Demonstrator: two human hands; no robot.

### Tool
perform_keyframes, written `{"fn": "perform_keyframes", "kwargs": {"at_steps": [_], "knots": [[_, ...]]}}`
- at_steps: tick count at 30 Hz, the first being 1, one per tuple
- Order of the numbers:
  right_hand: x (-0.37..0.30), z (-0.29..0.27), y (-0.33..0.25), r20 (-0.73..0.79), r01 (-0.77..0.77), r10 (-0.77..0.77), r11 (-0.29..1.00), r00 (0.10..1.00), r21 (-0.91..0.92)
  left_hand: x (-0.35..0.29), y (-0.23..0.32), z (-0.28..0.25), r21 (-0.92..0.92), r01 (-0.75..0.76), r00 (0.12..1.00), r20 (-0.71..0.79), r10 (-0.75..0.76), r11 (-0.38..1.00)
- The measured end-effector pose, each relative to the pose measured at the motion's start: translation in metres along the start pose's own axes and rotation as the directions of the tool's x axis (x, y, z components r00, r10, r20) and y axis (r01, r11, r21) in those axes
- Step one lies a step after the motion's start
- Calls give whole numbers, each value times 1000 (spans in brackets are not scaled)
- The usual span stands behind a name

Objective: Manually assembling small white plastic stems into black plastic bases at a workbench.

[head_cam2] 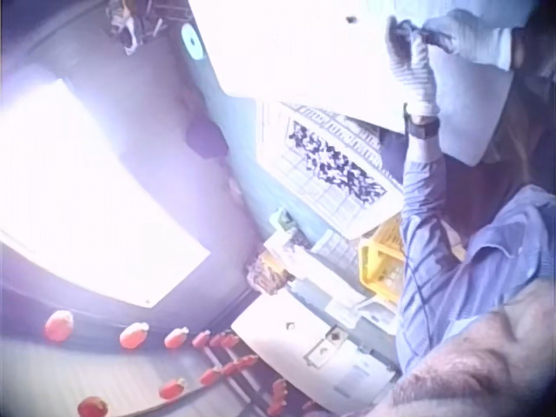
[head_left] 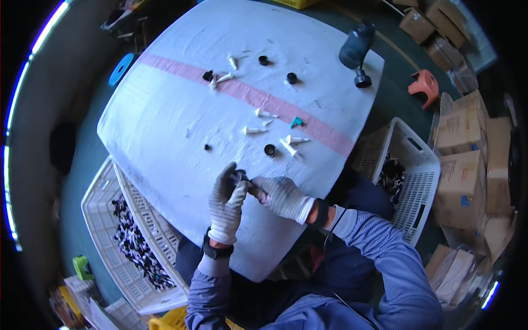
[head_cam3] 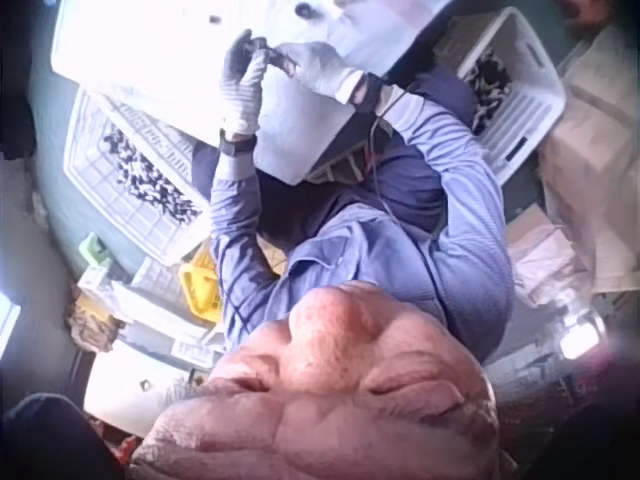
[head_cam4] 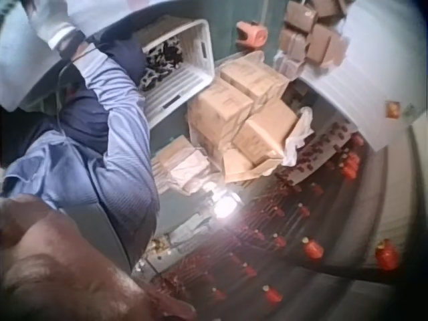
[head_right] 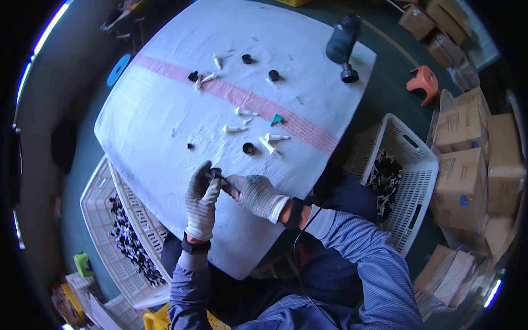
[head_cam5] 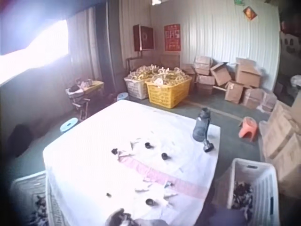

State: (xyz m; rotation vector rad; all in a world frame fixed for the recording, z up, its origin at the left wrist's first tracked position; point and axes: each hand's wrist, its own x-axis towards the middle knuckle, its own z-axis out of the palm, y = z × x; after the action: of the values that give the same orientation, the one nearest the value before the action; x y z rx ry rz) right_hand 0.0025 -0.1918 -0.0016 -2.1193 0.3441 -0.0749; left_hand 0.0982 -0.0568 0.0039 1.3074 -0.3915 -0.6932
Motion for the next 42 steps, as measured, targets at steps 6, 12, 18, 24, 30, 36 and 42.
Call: {"fn": "perform_keyframes", "kwargs": {"at_steps": [6, 12, 18, 24, 30, 36, 42], "knots": [[1, -21, -3, 236, -247, 157, 870, 959, 426, 18, 3, 16, -278, 112, 991, -39, -128, 954], [-1, -26, 5, 232, -355, 334, 375, 913, 856, 77, -6, 25, 128, -85, 980, -168, 106, 988], [-1, -63, 2, -80, -60, 359, 361, 930, 931, 128, -12, 63, 778, -487, 868, 381, 317, 397], [0, -76, 11, -182, 72, 194, 467, 964, 882, 164, -33, 79, 793, -597, 758, 608, 238, -125], [-1, -101, 7, -125, 31, 340, 268, 932, 963, 203, -24, 113, 768, -477, 879, 425, 217, 428], [0, -111, 13, -187, 78, 371, 290, 910, 954, 264, -27, 173, 876, -403, 910, 353, 217, 265], [10, -103, 25, -240, 161, 260, 293, 935, 942, 292, -43, 173, 872, -469, 883, 459, 94, 141]]}}
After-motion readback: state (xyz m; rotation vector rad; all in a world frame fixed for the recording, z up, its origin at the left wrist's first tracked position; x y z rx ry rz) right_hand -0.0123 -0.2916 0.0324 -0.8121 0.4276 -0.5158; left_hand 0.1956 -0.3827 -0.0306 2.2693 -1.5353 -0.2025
